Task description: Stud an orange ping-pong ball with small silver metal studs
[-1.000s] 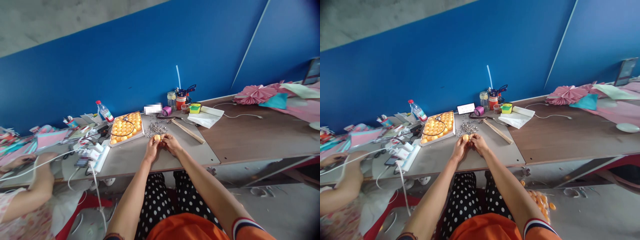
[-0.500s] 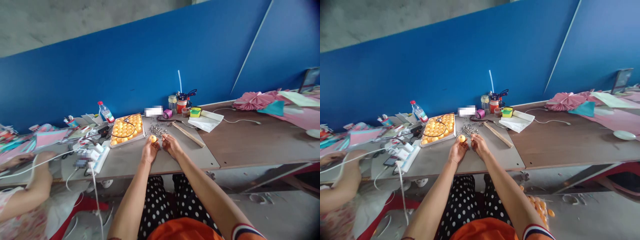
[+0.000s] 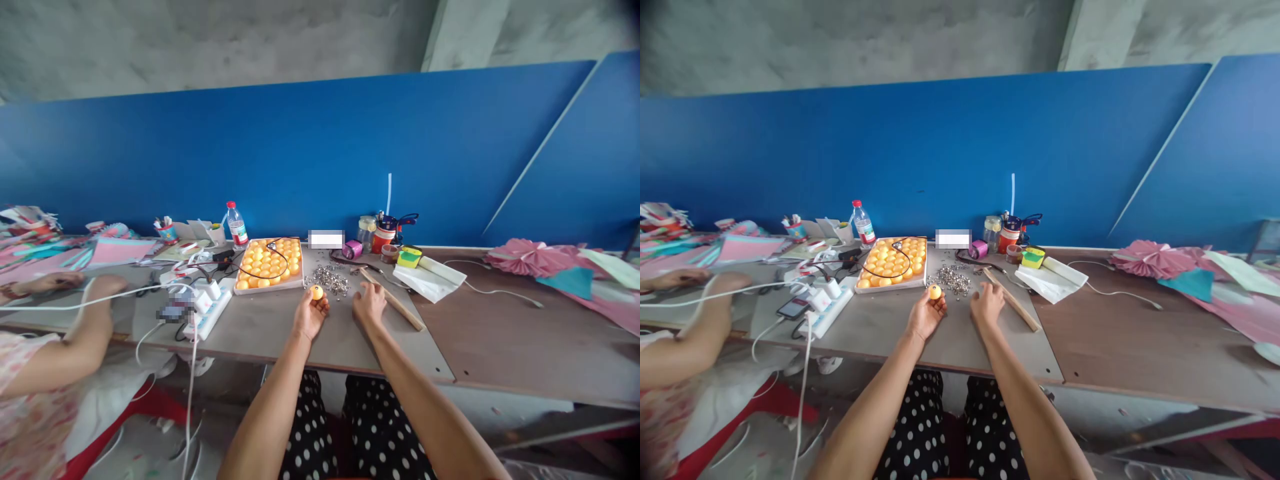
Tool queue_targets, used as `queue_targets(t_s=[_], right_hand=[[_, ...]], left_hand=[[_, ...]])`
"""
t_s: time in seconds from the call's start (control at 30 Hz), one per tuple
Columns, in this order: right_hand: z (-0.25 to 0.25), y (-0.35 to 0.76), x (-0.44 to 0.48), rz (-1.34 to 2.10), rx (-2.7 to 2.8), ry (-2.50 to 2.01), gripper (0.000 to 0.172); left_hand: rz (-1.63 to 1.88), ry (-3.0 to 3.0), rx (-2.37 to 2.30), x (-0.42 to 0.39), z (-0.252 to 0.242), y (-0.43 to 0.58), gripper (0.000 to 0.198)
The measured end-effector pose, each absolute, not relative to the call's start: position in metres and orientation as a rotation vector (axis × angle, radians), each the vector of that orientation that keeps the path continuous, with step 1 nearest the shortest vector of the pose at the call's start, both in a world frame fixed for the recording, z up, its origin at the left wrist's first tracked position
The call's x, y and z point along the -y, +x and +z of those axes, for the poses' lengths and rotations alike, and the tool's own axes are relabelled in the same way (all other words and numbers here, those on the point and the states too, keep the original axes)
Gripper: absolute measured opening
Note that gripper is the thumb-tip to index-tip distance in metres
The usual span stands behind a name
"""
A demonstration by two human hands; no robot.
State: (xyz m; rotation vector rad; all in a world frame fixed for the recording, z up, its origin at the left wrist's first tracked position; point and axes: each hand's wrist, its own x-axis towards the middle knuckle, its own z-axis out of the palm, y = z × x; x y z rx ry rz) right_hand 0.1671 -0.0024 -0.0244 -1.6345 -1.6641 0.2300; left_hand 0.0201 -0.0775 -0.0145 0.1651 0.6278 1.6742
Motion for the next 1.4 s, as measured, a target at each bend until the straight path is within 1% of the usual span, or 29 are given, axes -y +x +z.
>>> queue_targets(t_s=[0.07,0.13,0.27,0.43,0.53,0.63,0.87,1.0,1.13,1.23,1.4], right_hand=[[-0.023,0.177,-0.005,0.064,1.758,-1.716,0.036],[-0.022,0.189,-0.01,-0.082,1.833,-1.773,0.036],[-0.023,0.21,-0.017,-0.104,1.961,-1.941,0.034],[-0.03,0.215,-0.018,-0.217,1.989,-1.955,0.028],[-0.034,0.217,-0.016,-0.246,2.036,-1.867,0.025],[-0.035,0.219,-0.014,-0.285,2.044,-1.725,0.027],[-0.037,0.217,-0.008,-0.46,1.987,-1.233,0.029],[-0.037,0.218,-0.007,-0.458,1.963,-1.234,0.034],[-0.03,0.218,0.0,-0.332,2.046,-1.213,0.037],[-0.024,0.209,0.013,-0.212,2.116,-1.153,0.036],[-0.02,0.187,0.039,-0.195,2.064,-1.113,0.033]], left_hand=[[1.671,0.139,-0.623,0.077,-0.015,0.019,0.018],[1.67,0.119,-0.611,0.077,-0.014,0.019,0.018],[1.674,0.091,-0.567,0.078,-0.013,0.02,0.018],[1.692,0.077,-0.533,0.08,-0.012,0.022,0.016],[1.699,0.085,-0.533,0.08,-0.014,0.022,0.016],[1.705,0.096,-0.538,0.079,-0.016,0.022,0.016],[1.708,0.117,-0.539,0.076,-0.021,0.022,0.017],[1.706,0.131,-0.553,0.077,-0.021,0.022,0.018],[1.707,0.151,-0.563,0.078,-0.019,0.024,0.017],[1.706,0.161,-0.562,0.078,-0.017,0.024,0.018],[1.714,0.176,-0.56,0.08,-0.015,0.023,0.014]])
